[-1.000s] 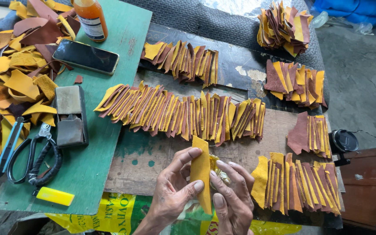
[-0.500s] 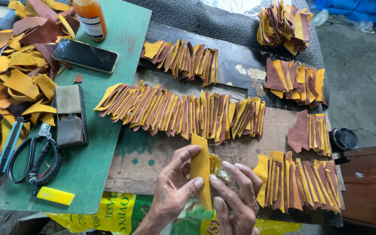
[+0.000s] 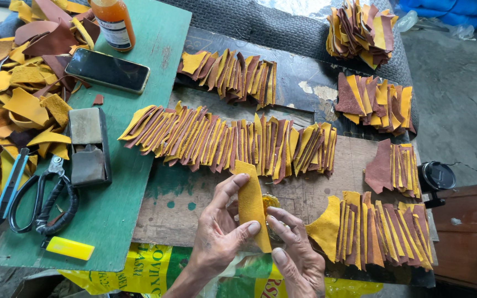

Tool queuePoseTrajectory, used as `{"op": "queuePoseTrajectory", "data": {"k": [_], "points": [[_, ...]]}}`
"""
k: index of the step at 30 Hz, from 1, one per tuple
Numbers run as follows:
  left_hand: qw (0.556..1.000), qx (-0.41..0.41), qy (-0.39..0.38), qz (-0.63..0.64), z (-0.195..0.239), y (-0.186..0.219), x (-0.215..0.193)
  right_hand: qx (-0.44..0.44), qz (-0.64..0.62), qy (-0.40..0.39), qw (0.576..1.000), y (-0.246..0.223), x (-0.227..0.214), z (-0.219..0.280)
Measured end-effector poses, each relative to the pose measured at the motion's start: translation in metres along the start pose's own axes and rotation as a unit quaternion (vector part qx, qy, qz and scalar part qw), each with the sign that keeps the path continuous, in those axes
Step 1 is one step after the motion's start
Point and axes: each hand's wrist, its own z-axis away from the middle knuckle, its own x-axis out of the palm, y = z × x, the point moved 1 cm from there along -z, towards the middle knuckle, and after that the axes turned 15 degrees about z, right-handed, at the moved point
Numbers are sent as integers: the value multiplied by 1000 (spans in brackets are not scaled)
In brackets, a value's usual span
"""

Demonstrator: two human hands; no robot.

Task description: The person repeatedly picks up small leather pieces, applies glue from a small jar to the edges, and places them into stacks on the table. The process is repeated continuously with alternating yellow and brown leather pieces.

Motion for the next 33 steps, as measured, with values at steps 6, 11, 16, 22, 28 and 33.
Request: {"op": "queuePoseTrajectory", "data": {"k": [6,11,16,22,28,33], "points": [[1000,6,7,0,0,-1,-1,3,87,28,996,2,1,5],[999,48,17,-15,-3,-2,-4,-123,244,67,960,-5,3,6],[1000,14,9,13,-2,-7,0,-103,298,75,946,-10,8,-1],[995,61,72,15,-9,-9,-1,-159,275,145,937,-6,11,1],[994,92,59,1,-17,-14,3,-119,225,147,956,-1,4,-3],[998,28,50,34,-27,-18,2,-195,342,142,908,-18,-8,-11]]}}
